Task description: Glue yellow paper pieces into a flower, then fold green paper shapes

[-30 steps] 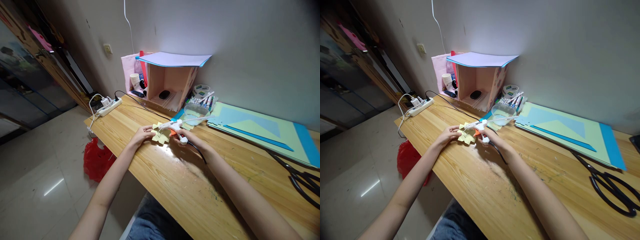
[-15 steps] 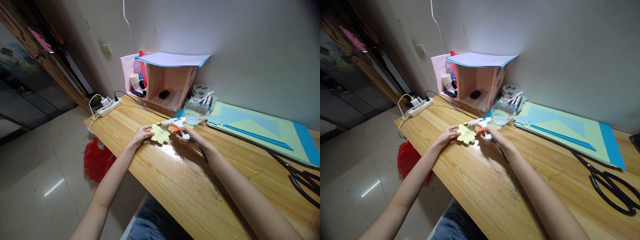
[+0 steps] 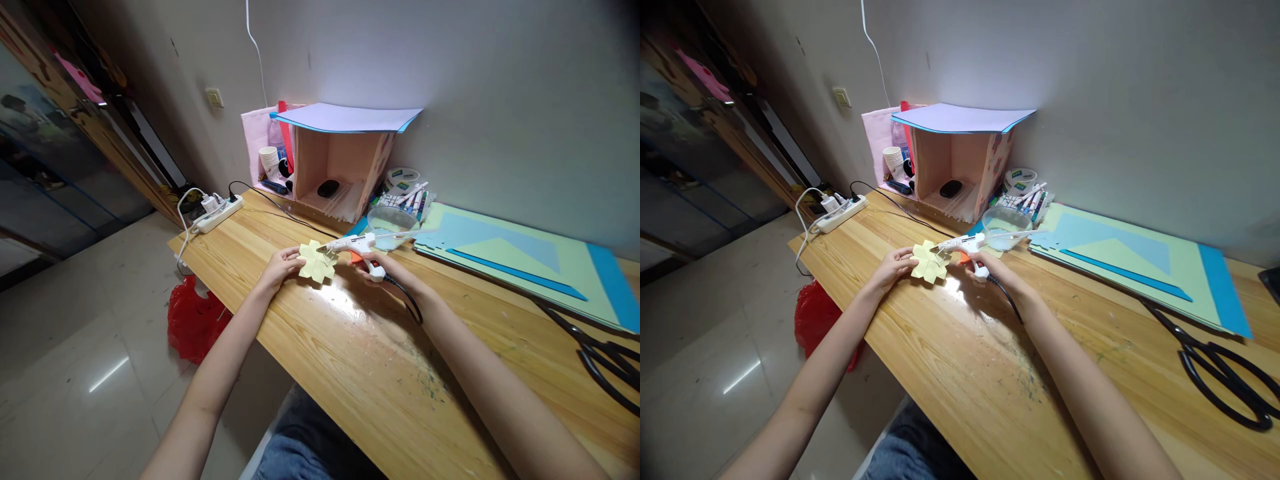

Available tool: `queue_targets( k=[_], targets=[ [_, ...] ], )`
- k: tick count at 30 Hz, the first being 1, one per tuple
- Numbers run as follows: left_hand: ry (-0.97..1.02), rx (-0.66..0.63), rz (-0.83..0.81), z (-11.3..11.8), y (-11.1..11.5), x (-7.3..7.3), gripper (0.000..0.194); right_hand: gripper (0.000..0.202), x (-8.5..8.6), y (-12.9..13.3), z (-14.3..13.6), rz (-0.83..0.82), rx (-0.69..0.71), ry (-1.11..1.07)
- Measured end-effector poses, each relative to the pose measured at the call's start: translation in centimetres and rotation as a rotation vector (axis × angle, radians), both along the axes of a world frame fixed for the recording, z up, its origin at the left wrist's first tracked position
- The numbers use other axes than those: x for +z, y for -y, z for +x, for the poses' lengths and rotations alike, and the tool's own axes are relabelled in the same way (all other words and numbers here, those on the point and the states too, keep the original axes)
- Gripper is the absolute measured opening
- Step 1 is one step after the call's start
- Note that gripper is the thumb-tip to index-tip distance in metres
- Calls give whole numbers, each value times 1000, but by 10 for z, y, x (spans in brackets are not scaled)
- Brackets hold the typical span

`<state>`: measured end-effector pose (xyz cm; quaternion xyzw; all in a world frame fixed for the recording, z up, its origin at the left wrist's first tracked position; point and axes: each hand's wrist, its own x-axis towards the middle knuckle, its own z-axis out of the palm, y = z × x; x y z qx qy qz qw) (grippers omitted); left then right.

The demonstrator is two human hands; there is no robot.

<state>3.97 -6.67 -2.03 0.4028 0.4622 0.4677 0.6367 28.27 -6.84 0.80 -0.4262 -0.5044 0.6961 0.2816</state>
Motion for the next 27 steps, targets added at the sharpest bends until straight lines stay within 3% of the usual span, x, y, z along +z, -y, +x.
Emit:
queue_targets(
  k=[6,27],
  targets=[
    [1,6,12,-1,0,1,48,21,8,4,2,3,98,126],
    [-73,-32,14,0,2,1,43,27,-8,-10,3,6,-90,-110]
  ],
)
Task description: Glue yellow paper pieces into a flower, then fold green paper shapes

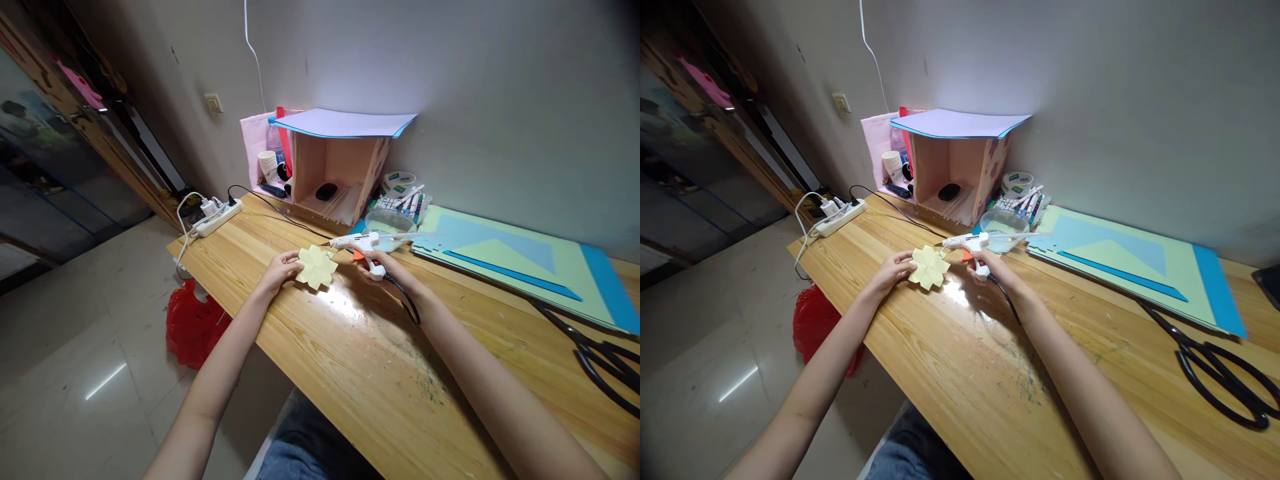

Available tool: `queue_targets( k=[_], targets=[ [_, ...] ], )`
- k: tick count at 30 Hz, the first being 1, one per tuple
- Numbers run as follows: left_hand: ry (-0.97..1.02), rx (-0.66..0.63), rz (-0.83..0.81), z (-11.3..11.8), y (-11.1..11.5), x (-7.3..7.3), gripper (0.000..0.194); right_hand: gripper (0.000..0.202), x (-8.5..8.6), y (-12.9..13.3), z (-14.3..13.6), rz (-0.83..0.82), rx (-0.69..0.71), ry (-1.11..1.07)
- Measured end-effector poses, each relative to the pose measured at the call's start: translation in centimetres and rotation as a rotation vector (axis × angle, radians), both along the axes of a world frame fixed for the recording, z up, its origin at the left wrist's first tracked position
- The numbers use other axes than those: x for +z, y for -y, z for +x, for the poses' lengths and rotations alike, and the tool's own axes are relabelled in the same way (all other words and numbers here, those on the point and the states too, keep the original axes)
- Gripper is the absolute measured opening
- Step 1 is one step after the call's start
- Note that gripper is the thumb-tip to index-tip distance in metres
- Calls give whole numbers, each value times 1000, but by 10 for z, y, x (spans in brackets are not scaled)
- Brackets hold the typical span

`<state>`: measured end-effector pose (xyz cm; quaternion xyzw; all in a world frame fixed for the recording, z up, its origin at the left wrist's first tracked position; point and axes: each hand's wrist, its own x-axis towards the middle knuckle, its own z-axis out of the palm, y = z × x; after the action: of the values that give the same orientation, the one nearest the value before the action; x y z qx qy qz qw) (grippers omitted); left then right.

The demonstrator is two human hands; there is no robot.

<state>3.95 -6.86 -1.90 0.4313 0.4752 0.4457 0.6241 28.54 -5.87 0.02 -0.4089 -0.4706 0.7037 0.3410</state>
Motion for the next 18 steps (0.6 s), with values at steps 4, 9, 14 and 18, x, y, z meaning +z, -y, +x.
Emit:
queue_targets(
  k=[4,9,14,18],
  targets=[
    [30,71,24,-3,-3,-1,40,28,0,2,-3,122,-104,82],
    [41,181,28,-10,-2,4,38,27,-5,0,-19,350,-166,190],
    [47,36,-20,-20,14,12,42,18,-16,-22,-58,574,-167,268],
    [32,-77,-38,-24,30,21,46,19,-19,-41,-93,629,-58,210]
  ],
)
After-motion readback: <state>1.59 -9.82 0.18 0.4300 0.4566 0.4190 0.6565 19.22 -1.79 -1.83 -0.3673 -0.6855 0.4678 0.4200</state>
